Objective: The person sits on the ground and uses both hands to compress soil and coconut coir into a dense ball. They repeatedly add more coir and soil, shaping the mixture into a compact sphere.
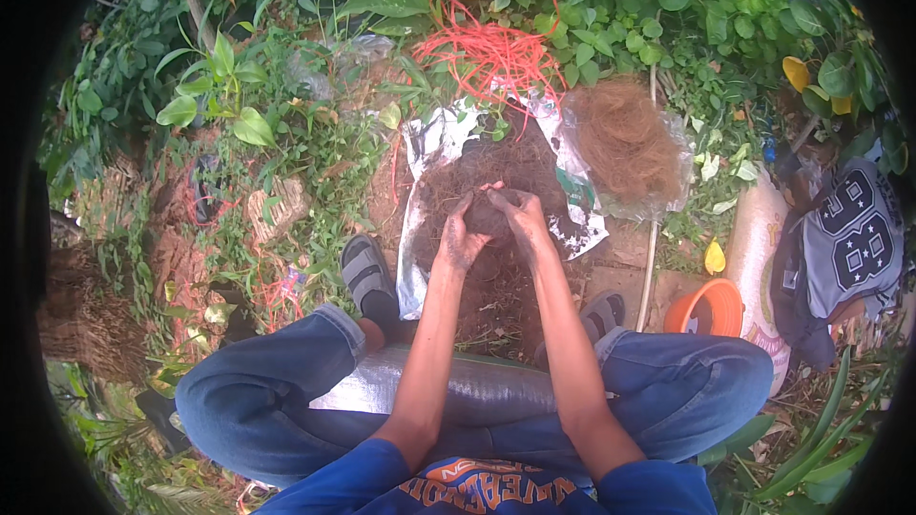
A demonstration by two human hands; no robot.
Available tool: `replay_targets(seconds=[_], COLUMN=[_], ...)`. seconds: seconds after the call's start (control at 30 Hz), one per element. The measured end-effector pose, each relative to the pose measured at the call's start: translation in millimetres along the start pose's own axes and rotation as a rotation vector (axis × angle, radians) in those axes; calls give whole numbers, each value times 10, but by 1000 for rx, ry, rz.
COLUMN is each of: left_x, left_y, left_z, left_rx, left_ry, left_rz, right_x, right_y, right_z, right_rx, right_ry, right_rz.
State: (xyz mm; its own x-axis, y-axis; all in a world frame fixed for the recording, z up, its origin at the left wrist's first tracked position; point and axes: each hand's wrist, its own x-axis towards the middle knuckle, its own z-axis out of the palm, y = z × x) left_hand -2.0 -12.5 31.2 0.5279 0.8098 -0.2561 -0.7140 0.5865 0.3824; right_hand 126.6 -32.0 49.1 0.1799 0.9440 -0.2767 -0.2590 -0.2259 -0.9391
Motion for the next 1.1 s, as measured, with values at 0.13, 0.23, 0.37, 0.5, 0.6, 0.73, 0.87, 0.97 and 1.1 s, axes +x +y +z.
replay_targets(seconds=[0.13, 0.23, 0.37, 0.5, 0.6, 0.73, 0.87, 0.97, 1.1], left_x=[-44, 149, 48, -84, -97, -111, -128, -112, -109], left_y=[-90, -51, -11, -9, -44, -21, 3, 54, -35], left_z=[-12, -94, 179, 334, 303, 274, 124, 125, -71], left_rx=[79, 539, 554, 541, 631, 708, 500, 477, 213], left_ry=[283, 412, 231, 145, 132, 214, 258, 310, 238], left_rz=[277, 797, 417, 260, 120, 90, 71, 22, 19], right_x=[-90, -100, -187, -85, -91, -114, -211, -62, 61], right_y=[-142, -220, -373, -213, -230, -308, -438, -179, -66], right_z=[15, 43, 10, -58, -49, -102, 29, -111, -106], right_rx=[51, 27, 156, 231, 273, 118, -64, -27, -85], right_ry=[-10, 5, -40, -47, -126, -141, -99, -136, -123], right_rz=[47, 50, 83, -56, -77, 52, 95, -8, -15])
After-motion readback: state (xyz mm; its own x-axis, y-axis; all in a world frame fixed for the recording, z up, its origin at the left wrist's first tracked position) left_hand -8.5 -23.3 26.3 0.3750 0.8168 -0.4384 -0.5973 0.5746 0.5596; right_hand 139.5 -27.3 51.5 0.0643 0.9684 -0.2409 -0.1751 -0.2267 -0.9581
